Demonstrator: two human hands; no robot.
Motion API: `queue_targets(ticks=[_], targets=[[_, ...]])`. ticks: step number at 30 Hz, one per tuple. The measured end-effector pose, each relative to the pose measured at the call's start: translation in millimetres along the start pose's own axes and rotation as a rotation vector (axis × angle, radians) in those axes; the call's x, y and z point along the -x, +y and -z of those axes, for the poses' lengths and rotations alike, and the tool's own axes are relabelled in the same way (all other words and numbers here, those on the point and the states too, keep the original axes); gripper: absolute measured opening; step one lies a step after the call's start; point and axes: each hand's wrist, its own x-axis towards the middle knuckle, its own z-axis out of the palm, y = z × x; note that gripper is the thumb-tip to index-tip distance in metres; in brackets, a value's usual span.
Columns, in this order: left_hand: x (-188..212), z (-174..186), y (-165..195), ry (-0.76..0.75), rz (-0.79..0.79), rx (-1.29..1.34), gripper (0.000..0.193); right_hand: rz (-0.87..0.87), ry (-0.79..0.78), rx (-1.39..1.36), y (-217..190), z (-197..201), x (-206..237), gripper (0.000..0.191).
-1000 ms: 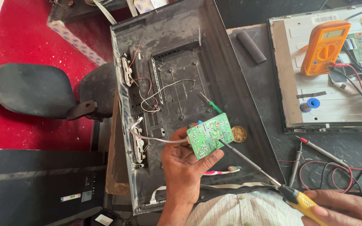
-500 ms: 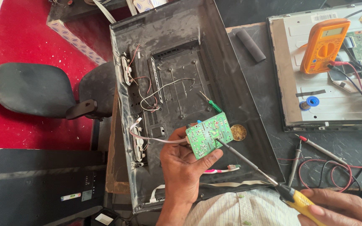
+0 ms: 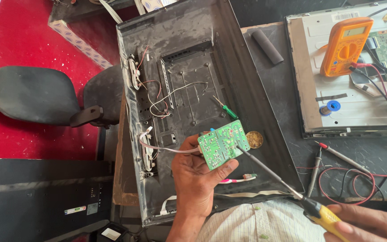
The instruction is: The person holds a small green circuit board and uses a soldering iron to apply heat to several solder joints while smoke rises. They then use a toothbrush to scrub the board surface and continue soldering different points, flipping the board to access both sides.
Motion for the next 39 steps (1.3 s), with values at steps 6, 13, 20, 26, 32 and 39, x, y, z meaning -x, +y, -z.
queue_targets(ticks=[6, 13, 20, 26, 32, 39], targets=[[1, 1, 1, -0.025, -0.012, 0.015, 0.057, -0.044, -0.213, 0.029, 6, 11, -15, 0.042], [2, 0, 2, -0.024, -0.005, 0.015, 0.056, -0.022, -0.090, 0.003, 15, 16, -13, 0.045], [2, -1, 4, -0.015, 0.005, 0.005, 0.055, 0.659, -0.129, 0.147, -5, -3, 11, 0.030], [2, -1, 5, -0.015, 0.014, 0.015, 0.055, 0.640, -0.082, 0.112, -17, -18, 23, 0.031], [2, 1, 3, -0.025, -0.012, -0.014, 0.054, 0.881, -0.007, 0.270, -37, -34, 33, 0.028], [1, 5, 4, -0.035, -0.015, -0.023, 0.049, 0.512, 0.073, 0.124, -32, -39, 33, 0.028]])
